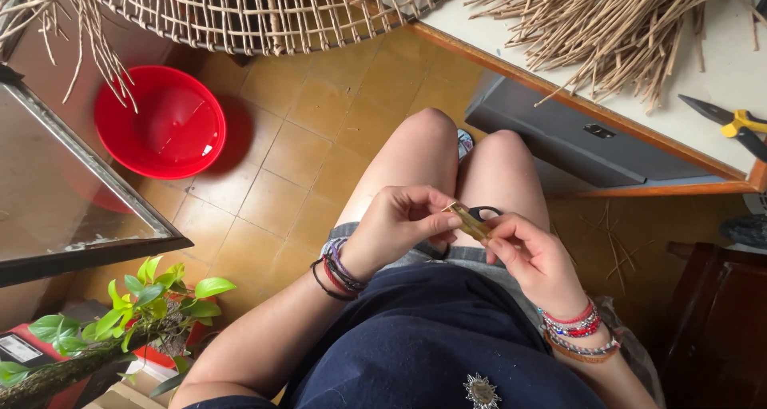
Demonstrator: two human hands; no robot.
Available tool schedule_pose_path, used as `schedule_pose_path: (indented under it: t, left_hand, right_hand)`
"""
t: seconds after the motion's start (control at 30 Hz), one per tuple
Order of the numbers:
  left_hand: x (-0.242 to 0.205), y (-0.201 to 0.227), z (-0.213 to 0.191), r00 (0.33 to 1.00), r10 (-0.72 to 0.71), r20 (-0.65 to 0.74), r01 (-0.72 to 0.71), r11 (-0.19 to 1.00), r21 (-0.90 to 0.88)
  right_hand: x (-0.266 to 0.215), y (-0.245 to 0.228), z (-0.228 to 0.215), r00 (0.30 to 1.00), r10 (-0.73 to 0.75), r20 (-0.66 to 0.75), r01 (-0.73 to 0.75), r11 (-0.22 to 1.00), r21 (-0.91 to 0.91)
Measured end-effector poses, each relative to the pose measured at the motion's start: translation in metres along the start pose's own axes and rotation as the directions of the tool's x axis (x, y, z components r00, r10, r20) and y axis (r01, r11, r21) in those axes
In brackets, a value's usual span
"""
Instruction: Measuring and cutting wicker strands to a uniform length using a tape measure and scissors.
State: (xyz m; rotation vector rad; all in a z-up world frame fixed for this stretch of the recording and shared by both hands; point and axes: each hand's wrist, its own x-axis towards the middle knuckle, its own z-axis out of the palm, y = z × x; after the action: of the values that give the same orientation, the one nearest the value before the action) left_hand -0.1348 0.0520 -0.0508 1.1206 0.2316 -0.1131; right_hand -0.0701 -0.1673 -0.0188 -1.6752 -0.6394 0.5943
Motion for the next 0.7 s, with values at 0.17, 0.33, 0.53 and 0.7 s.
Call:
schedule_pose_path:
  t: [0.17,0.33,0.53,0.7]
  left_hand:
    - [0.0,0.004,0.001,0.999,0.007,-0.041,-0.002,0.99,0.138]
    - [0.013,0.001,-0.023,0.984,0.089,-0.152,-0.065,0.985,0.159]
    - [0.016,0.017,-0.08,0.931,0.112,-0.348,-0.051,0.982,0.181]
    - [0.008,0.014,-0.129,0.872,0.141,-0.469,-0.037,0.974,0.225]
  right_hand:
    - [-0.004,0.007,-0.001,0.999,0.013,-0.047,-0.014,1.0,-0.018]
    - [-0.015,0.031,-0.01,0.99,0.111,-0.089,-0.11,0.994,0.018]
    - [-0.054,0.056,-0.044,0.952,0.283,-0.118,-0.283,0.959,0.021]
    - [-0.071,0.061,-0.064,0.902,0.423,-0.084,-0.425,0.905,-0.008]
